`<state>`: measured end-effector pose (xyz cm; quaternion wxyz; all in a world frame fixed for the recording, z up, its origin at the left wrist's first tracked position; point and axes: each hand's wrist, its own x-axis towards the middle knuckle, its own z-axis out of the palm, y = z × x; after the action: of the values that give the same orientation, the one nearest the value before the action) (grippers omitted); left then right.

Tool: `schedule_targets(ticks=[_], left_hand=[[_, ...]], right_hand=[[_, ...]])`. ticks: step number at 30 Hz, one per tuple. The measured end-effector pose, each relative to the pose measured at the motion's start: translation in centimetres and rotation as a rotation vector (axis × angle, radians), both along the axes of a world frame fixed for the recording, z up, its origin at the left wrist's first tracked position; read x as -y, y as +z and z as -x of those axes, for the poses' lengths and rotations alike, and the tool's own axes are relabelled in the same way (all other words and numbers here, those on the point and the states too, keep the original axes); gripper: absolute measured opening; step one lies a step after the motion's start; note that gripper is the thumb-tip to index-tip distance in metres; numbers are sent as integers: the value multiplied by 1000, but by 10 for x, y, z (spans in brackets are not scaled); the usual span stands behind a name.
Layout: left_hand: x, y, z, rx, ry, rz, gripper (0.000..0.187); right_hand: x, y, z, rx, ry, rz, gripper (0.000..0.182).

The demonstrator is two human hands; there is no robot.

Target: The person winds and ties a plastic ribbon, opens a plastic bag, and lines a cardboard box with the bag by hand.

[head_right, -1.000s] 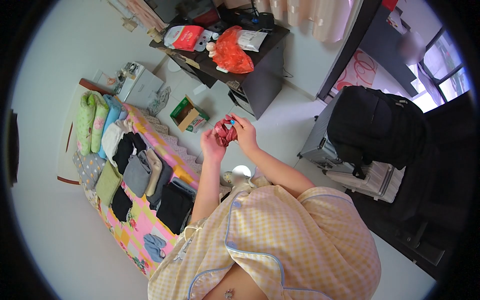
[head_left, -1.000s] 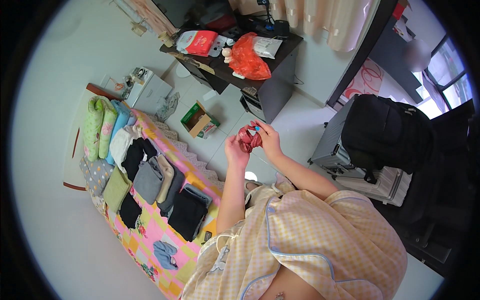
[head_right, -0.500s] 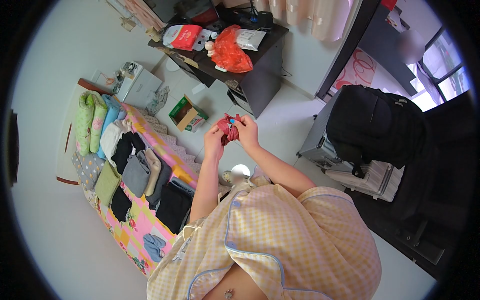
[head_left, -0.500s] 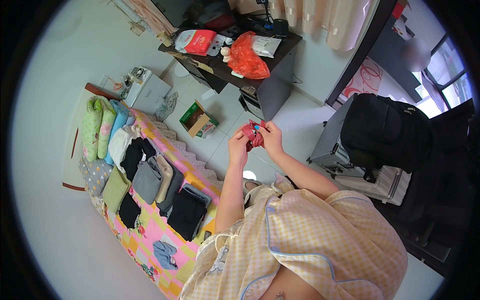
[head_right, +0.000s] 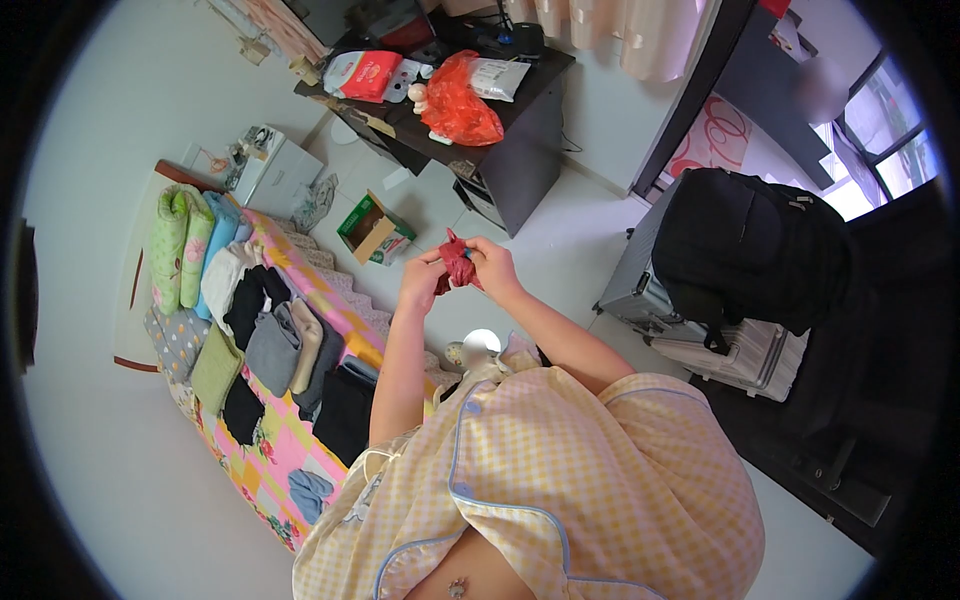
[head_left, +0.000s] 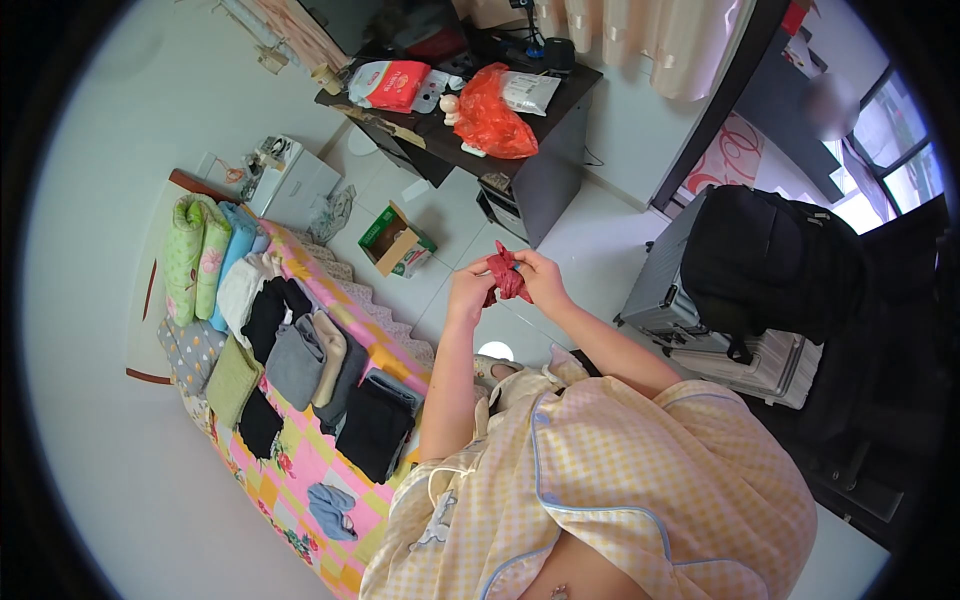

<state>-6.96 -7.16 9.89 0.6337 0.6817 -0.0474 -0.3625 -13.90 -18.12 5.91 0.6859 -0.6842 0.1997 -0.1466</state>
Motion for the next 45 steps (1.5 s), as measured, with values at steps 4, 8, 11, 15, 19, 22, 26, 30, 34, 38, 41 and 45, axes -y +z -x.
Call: schedule_targets(ticks=[4, 8, 11, 15, 19, 22, 26, 30, 34, 38, 41, 45], left_hand=[[2, -3, 2, 38, -25, -17, 23], [0, 0, 0, 18, -77, -26, 22], [2, -8, 3, -41, 44, 32, 19], [0, -19, 0, -72, 234, 119, 14], [-3, -20, 2, -16, 167, 58, 14], [1, -16, 7, -6, 113, 93, 12], [1, -14, 8, -113, 29, 77, 12], [0, -16, 9, -30, -1, -5, 12], [-3, -24, 6, -46, 126, -46, 10], [-1, -36, 10, 585, 91, -310, 9], [4, -32, 20, 970, -1, -389, 13], [7, -27, 28, 961, -110, -489, 13]], right_hand=[[0, -4, -4, 86, -58, -109, 15], [-1, -7, -6, -40, -69, -282, 16], [6, -5, -5, -26, 94, -242, 14], [8, 5, -1, 46, 232, -276, 13], [4, -6, -6, 14, 164, -329, 5], [2, -11, -10, 50, 0, -304, 3], [3, -12, -3, -47, -63, -400, 2], [7, -9, 1, 10, 129, -339, 3], [14, 1, 2, -58, 273, -231, 6], [4, 14, 4, -85, 79, 98, 14], [0, 29, 7, -93, 23, 392, 21], [2, 12, 4, -201, 200, 393, 23]])
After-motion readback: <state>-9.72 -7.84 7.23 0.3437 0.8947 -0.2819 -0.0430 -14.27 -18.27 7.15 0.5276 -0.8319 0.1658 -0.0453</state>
